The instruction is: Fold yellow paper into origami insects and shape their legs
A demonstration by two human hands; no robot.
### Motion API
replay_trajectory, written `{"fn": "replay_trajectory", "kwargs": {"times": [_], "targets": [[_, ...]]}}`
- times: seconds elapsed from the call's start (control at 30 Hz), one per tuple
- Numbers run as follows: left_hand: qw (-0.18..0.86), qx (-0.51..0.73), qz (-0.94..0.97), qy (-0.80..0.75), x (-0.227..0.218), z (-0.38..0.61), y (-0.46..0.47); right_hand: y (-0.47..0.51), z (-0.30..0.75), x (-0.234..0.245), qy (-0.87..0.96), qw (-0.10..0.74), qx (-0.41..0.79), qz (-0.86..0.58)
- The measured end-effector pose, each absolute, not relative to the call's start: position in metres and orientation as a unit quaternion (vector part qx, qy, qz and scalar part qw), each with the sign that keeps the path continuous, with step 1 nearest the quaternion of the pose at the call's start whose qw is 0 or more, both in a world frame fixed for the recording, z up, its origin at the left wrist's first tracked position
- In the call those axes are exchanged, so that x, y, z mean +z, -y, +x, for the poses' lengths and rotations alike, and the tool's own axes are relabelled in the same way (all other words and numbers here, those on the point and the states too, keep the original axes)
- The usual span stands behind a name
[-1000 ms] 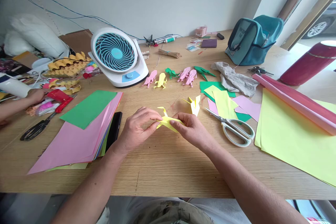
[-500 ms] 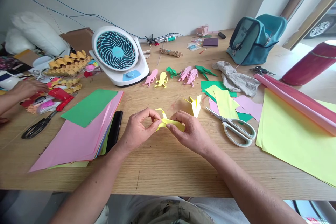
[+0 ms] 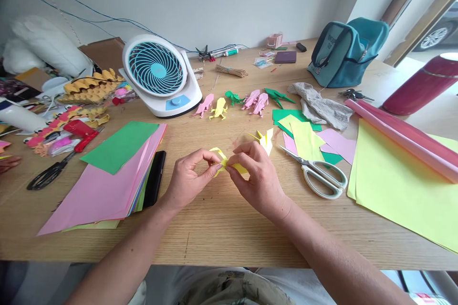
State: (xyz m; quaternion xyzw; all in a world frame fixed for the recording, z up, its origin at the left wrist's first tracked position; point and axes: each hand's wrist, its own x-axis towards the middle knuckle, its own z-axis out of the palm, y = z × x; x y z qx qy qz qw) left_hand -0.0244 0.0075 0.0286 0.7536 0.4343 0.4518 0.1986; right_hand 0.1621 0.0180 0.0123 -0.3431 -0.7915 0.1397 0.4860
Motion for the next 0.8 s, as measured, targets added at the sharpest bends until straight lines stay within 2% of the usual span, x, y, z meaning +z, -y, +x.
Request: {"fn": "replay_trajectory", "kwargs": {"times": [0.2, 0.4, 0.6, 0.8], "targets": [[0.171, 0.447, 0.766, -0.428, 0.0247, -0.0224, -0.0063, -0.016, 0.1597, 0.0097, 0.786, 0.478, 0.158, -0.358], [0.144, 0.444, 0.771, -0.433, 0.0278, -0.0228, -0.0057, -0.018, 0.1611, 0.0096, 0.758, 0.43, 0.289, -0.397], [0.22, 0.454, 0.736, -0.452, 0.0283, -0.0244, -0.0074, -0.0162, 0.1597, 0.0173, 0.732, 0.38, 0.397, -0.403], [0.264, 0.54, 0.627, -0.496, 0.0197, -0.0224, -0.0099, -0.0232, 0.1579, 0.0086, 0.587, 0.426, 0.509, -0.464]]}}
